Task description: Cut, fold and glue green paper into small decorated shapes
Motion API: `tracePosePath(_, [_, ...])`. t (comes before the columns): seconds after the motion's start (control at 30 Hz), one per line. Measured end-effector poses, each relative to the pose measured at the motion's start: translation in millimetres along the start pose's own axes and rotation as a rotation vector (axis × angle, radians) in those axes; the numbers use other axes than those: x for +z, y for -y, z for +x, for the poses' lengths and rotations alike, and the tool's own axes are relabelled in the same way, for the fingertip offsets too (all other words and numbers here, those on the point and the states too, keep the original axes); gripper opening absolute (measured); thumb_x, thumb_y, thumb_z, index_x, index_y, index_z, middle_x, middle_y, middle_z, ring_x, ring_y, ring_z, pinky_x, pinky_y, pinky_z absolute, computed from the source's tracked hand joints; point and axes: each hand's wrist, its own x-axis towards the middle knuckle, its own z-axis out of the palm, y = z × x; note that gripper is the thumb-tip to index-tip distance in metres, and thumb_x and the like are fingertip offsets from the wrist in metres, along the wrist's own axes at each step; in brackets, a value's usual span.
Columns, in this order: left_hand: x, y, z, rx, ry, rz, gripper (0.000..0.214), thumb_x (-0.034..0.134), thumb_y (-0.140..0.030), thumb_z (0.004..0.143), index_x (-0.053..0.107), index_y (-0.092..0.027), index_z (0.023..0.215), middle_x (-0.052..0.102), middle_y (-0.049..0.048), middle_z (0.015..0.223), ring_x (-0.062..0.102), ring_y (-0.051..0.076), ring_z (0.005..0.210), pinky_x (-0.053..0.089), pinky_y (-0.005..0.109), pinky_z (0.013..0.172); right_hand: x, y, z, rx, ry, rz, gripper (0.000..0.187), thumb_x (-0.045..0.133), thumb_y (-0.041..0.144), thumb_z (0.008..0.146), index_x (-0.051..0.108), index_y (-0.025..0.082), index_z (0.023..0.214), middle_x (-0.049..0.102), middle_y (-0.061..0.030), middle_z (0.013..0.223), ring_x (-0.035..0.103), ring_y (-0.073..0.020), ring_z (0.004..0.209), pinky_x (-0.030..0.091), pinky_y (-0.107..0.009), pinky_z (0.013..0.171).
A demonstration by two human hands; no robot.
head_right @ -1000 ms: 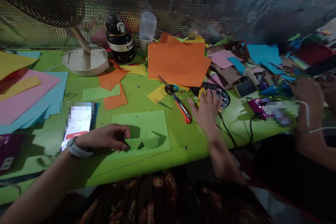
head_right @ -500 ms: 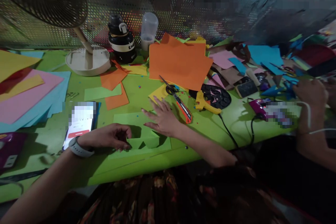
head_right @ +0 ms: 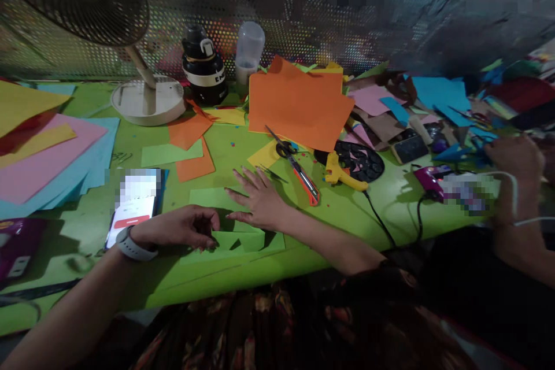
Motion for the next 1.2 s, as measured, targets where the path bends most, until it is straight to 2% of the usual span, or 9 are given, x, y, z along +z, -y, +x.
tracePosePath(0.2, [0.1, 1.0, -0.1, -0.017, 0.000, -0.033, 0.031, 0.071, -0.040, 0.074, 0.053, -0.017, 0.085, 0.065, -0.0015, 0.065, 0.058, 0.011, 0.055, 0.046, 0.023, 0.053, -3.0, -3.5, -0.2, 0.018, -0.051, 0.102, 0.060, 0.040, 0.063, 0.089, 0.047, 0.027, 0.137, 0.016, -0.0067, 0.156, 0.007, -0.0303, 0.144, 0.003, -0.057, 0.115])
tracePosePath(0.3, [-1.3, 1.0, -1.0, -0.048, -0.008, -0.080, 0.031, 0.071, -0.039, 0.074, 0.053, -0.017, 0.085, 0.066, -0.0005, 0.067, 0.061, 0.012, 0.057, 0.049, 0.024, 0.055, -12.9, -7.1, -1.7, 0.130, -0.107, 0.331, 0.052, 0.035, 0.058, 0.093, 0.048, 0.031, 0.136, 0.019, -0.0017, 0.156, 0.008, -0.0261, 0.145, 0.011, -0.056, 0.115])
tracePosePath(0.37, [-2.6, -0.4, -1.4, -0.053, -0.018, -0.123, 0.031, 0.073, -0.038, 0.073, 0.053, -0.017, 0.084, 0.067, -0.0003, 0.068, 0.062, 0.012, 0.058, 0.050, 0.024, 0.055, -21.1, -8.9, -3.2, 0.181, -0.115, 0.538, 0.048, 0.030, 0.055, 0.095, 0.048, 0.033, 0.135, 0.026, 0.0008, 0.154, 0.014, -0.0226, 0.144, 0.018, -0.054, 0.114])
tracePosePath(0.47, [-3.9, -3.9, -0.9, -0.057, -0.047, -0.184, 0.030, 0.075, -0.035, 0.072, 0.054, -0.016, 0.082, 0.066, -0.0004, 0.066, 0.063, 0.011, 0.056, 0.049, 0.023, 0.053, -32.1, -7.8, -5.7, 0.195, -0.105, 0.822, 0.047, 0.024, 0.051, 0.098, 0.049, 0.034, 0.133, 0.036, 0.0022, 0.149, 0.024, -0.0191, 0.141, 0.023, -0.052, 0.114])
tracePosePath(0.57, [-4.2, -6.4, 0.8, -0.064, -0.119, -0.251, 0.030, 0.076, -0.033, 0.070, 0.054, -0.015, 0.080, 0.066, 0.0000, 0.064, 0.062, 0.011, 0.054, 0.048, 0.021, 0.050, -38.5, -1.4, -8.5, 0.158, -0.109, 0.958, 0.046, 0.025, 0.053, 0.097, 0.051, 0.034, 0.131, 0.036, 0.0033, 0.150, 0.022, -0.0201, 0.142, 0.023, -0.052, 0.113])
tracePosePath(0.7, [-5.6, -5.8, 1.9, -0.054, -0.183, -0.314, 0.030, 0.078, -0.031, 0.069, 0.056, -0.014, 0.080, 0.067, 0.0010, 0.065, 0.062, 0.010, 0.053, 0.047, 0.021, 0.048, -38.7, 9.2, -12.6, 0.031, -0.069, 0.852, 0.047, 0.029, 0.057, 0.095, 0.050, 0.038, 0.132, 0.028, 0.0058, 0.153, 0.014, -0.0213, 0.144, 0.018, -0.052, 0.115])
tracePosePath(0.9, [-8.6, -4.4, 0.2, -0.062, -0.176, -0.384, 0.030, 0.079, -0.025, 0.068, 0.057, -0.014, 0.085, 0.070, 0.0010, 0.069, 0.065, 0.010, 0.056, 0.050, 0.021, 0.053, -32.4, 15.0, -15.6, -0.028, -0.052, 0.550, 0.047, 0.037, 0.057, 0.093, 0.048, 0.038, 0.134, 0.020, 0.0042, 0.156, 0.003, -0.0256, 0.145, 0.004, -0.056, 0.115])
tracePosePath(1.2, [-10.0, -5.8, -3.0, -0.040, -0.164, -0.408, 0.028, 0.077, -0.020, 0.070, 0.058, -0.013, 0.089, 0.072, 0.0030, 0.074, 0.068, 0.011, 0.060, 0.054, 0.022, 0.057, -24.5, 17.7, -14.5, -0.107, -0.028, 0.352, 0.045, 0.042, 0.055, 0.092, 0.047, 0.040, 0.134, 0.010, 0.0055, 0.158, 0.000, -0.0301, 0.144, -0.004, -0.060, 0.112])
